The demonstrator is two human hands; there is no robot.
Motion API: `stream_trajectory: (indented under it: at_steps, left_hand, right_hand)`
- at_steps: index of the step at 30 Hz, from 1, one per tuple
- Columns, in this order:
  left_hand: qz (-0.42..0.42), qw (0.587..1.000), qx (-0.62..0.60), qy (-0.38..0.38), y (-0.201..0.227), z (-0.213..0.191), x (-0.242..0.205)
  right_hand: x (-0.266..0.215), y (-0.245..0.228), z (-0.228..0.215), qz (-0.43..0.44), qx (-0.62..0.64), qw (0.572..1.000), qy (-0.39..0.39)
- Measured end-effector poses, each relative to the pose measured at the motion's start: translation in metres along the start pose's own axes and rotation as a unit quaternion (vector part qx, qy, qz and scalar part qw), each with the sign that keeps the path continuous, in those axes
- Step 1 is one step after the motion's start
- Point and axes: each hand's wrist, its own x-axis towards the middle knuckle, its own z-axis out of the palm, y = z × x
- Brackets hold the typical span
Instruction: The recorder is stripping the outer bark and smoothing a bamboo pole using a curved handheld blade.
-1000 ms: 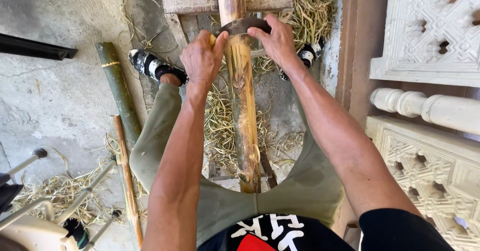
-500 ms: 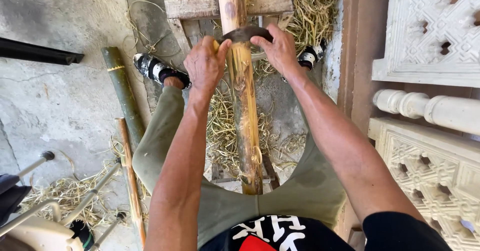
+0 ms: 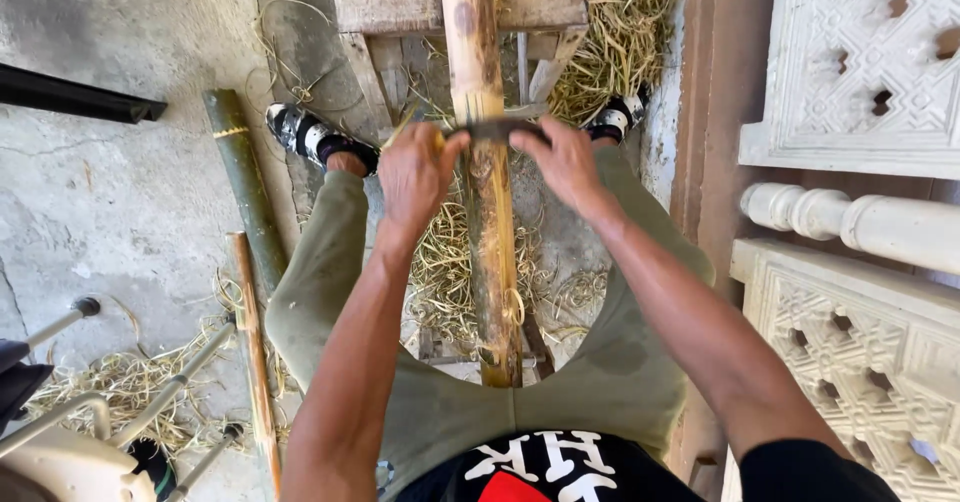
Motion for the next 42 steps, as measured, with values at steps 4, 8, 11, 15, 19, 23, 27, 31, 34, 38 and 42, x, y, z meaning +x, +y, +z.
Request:
stream_trajectory:
  at_steps: [4,8,11,15,19,23,27,31,34,38,42]
  left_hand:
    - [0.022,0.997,0.033,0.069,-0.01,0.02,0.062]
    - [-0.017,0.997,0.036,0.072,-0.004,0.021,0.061]
    - [0.005,0.991,0.057,0.123,0.002,0.021,0.034]
    - [-0.037,0.997,0.033,0.065,0.001,0.026,-0.012]
    - [0.004,0.996,0.043,0.082,0.01,0.021,-0.091]
    - [-0.005,0.998,-0.009,-0.064,0.016,-0.008,-0.15]
    - [-0.04,0.987,-0.087,-0.13,0.0,-0.006,-0.121]
    - [-0.009,0.996,-0.077,-0.04,-0.03,0.029,-0.029]
    - [0.0,0.998,-0.017,0.058,-0.035,0.045,0.027]
    - [-0.043,0.997,0.045,0.054,-0.015,0.033,0.033]
    - [0.024,0.995,0.025,0.094,-0.006,0.027,-0.011]
  right_hand:
    - [0.078,-0.01,-0.015,-0.088,0.004,0.993,0.078]
    - [0.084,0.001,-0.009,-0.136,0.022,0.985,0.106]
    - [0.059,0.0,-0.002,-0.119,0.035,0.987,0.1]
    - [0.007,-0.003,0.008,-0.136,-0.034,0.981,0.133]
    - [-0.073,0.021,0.033,-0.15,-0.058,0.978,0.132]
    - [-0.145,0.038,0.048,-0.021,-0.002,1.0,0.014]
    - [-0.125,0.023,0.029,0.022,0.042,0.997,-0.066]
    - [-0.011,-0.01,0.003,0.034,-0.002,0.999,-0.018]
    - [0.056,-0.012,-0.006,-0.151,-0.023,0.986,0.071]
    - [0.062,-0.008,-0.004,-0.149,0.013,0.984,0.096]
    - [0.007,-0.018,0.002,-0.098,0.004,0.99,0.099]
